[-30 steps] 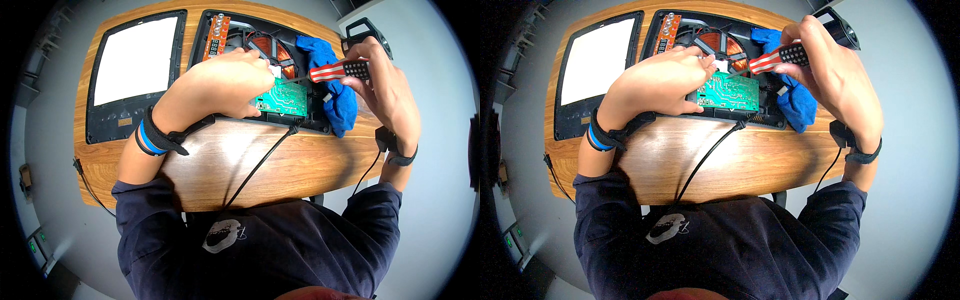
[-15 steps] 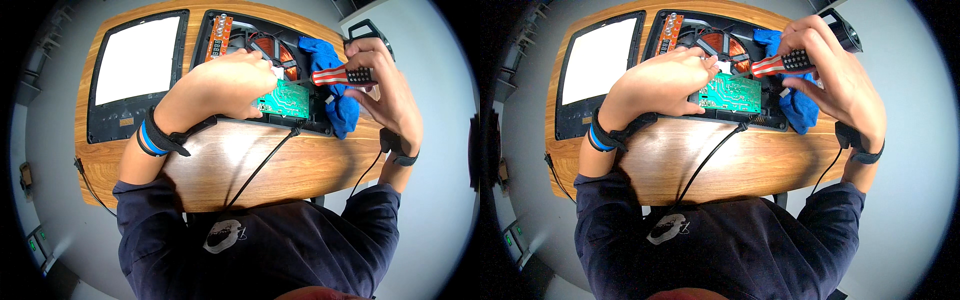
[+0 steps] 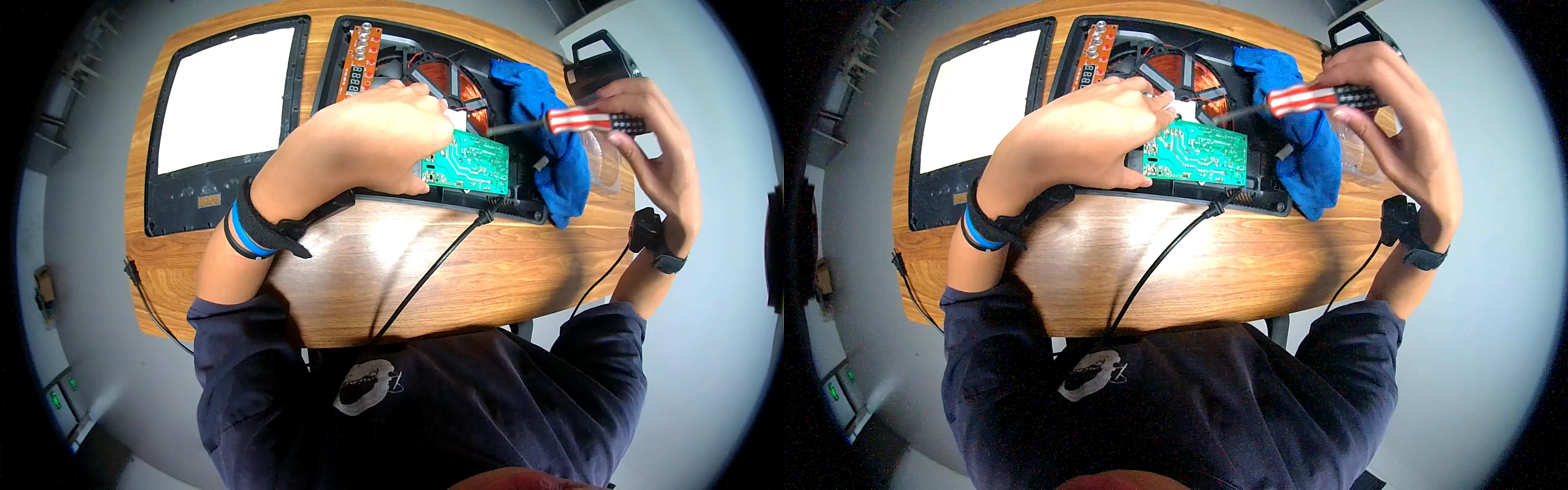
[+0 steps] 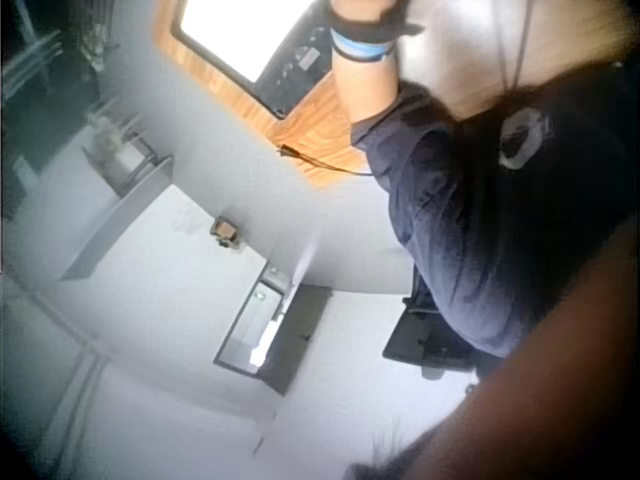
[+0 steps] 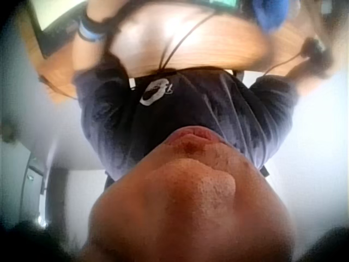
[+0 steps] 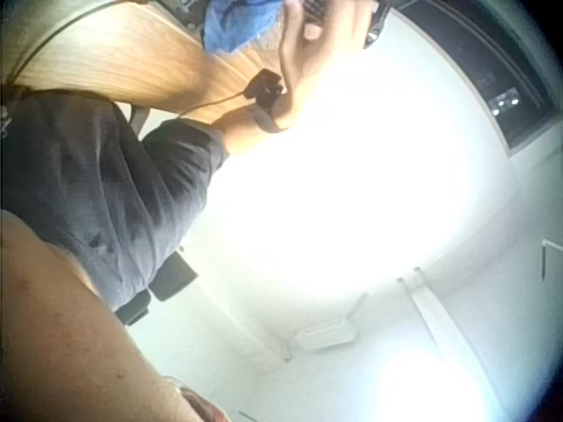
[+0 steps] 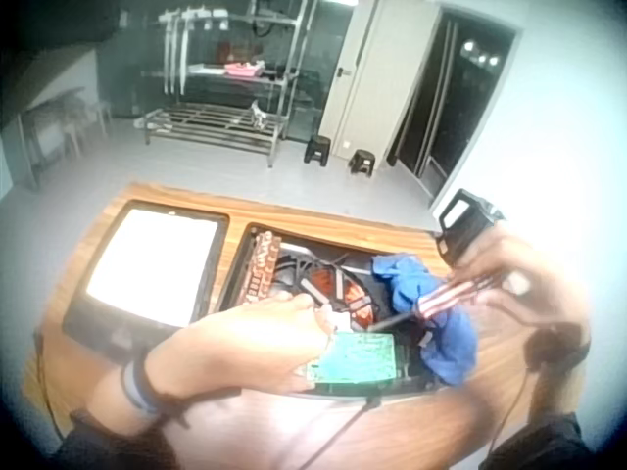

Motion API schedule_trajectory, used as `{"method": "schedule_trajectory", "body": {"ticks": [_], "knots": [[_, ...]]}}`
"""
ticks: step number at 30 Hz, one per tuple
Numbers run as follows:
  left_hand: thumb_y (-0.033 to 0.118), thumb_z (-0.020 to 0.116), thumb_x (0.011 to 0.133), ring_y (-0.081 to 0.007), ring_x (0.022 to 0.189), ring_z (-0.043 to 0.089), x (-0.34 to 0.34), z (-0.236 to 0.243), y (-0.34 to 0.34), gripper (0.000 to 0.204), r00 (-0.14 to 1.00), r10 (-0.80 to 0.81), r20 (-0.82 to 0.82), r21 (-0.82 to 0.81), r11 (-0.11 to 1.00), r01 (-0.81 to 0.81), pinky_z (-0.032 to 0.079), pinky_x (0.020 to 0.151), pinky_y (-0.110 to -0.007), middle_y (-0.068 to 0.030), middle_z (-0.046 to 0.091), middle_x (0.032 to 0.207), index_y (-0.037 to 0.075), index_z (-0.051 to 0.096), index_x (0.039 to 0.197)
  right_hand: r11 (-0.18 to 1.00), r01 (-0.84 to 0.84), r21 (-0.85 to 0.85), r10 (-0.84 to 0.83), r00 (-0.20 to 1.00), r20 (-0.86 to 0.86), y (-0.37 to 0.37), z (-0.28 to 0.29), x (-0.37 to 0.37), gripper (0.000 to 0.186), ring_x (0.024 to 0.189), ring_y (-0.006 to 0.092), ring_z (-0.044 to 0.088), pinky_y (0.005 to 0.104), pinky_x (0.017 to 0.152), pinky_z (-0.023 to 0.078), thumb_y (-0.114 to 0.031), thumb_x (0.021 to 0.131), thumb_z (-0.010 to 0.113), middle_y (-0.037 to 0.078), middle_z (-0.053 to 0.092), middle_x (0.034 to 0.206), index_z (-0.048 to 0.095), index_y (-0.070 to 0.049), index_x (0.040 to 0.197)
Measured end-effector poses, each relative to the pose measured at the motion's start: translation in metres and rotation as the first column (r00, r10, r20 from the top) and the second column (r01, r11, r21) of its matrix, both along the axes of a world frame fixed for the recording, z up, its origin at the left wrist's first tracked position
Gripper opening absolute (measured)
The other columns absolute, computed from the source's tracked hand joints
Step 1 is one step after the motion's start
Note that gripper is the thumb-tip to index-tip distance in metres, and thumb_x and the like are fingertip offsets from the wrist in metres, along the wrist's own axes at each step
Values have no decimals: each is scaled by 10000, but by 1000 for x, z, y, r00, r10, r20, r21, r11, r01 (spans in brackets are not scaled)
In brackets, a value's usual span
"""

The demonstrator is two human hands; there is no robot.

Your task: The person applies thermal paste to a heatsink and secures it onto a green circuit board using a screwdriver. They then reposition the board and connect wires to a fan assembly inside the device housing.

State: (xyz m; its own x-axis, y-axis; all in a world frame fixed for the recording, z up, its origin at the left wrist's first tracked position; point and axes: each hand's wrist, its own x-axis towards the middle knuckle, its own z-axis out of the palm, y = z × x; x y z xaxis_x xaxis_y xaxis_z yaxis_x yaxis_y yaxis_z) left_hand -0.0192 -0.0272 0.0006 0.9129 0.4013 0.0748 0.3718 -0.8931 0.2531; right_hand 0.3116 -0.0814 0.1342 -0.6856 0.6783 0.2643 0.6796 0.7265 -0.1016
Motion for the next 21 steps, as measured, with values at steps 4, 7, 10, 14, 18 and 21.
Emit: {"method": "schedule_trajectory", "body": {"ticks": [4, 7, 10, 14, 18, 21], "knots": [[252, 972, 768, -419, 1411, 629, 2, -4, -1, 794, 999, 40, 34, -7, 999, -40, 490, 1228, -478, -257, 709, 1459, -67, 682, 1435, 960, 267, -79, -271, 962, -43, -2, -26, 20, 244, 1123, 259, 722, 375, 927, 610, 43, 894, 833, 81, 673, 1222, 723, -30, 1099], [240, 978, 771, -411, 1439, 608, 1, -8, -1, 797, 997, 63, 47, -20, 998, -62, 481, 1238, -485, -245, 685, 1503, -38, 675, 1454, 967, 245, -73, -248, 968, -39, 4, -61, 26, 298, 1106, 271, 713, 400, 927, 610, 96, 831, 835, 75, 632, 1221, 689, -32, 1056], [231, 981, 774, -406, 1474, 568, -2, -13, 2, 800, 994, 50, 98, 32, 998, -54, 478, 1239, -487, -236, 629, 1564, -2, 668, 1472, 965, 249, -77, -250, 968, 4, 5, -84, 32, 298, 1132, 312, 711, 427, 930, 603, 76, 846, 822, 79, 635, 1264, 678, -50, 1074], [226, 980, 775, -405, 1464, 544, -4, -1, -6, 800, 989, 112, 99, 83, 989, -120, 491, 1206, -487, -210, 571, 1565, 65, 663, 1492, 947, 263, -187, -263, 964, 23, 3, -106, 39, 306, 1171, 350, 708, 442, 942, 596, 11, 885, 812, 77, 642, 1337, 655, -76, 1133], [214, 978, 779, -415, 1394, 569, -2, 14, -9, 795, 989, 143, 29, 28, 989, -143, 514, 1152, -485, -187, 567, 1489, 114, 661, 1501, 957, 158, -245, -171, 985, -35, 6, -118, 45, 293, 1127, 383, 707, 471, 931, 587, 16, 911, 773, 111, 643, 1298, 640, -59, 1161], [230, 987, 744, -424, 1353, 586, 5, 25, -9, 805, 990, 140, 11, 4, 990, -140, 532, 1108, -489, -187, 575, 1470, 105, 669, 1473, 955, 150, -257, -178, 980, -91, 8, -119, 53, 271, 1084, 400, 691, 484, 920, 569, 30, 923, 739, 151, 643, 1194, 639, -49, 1162]]}}
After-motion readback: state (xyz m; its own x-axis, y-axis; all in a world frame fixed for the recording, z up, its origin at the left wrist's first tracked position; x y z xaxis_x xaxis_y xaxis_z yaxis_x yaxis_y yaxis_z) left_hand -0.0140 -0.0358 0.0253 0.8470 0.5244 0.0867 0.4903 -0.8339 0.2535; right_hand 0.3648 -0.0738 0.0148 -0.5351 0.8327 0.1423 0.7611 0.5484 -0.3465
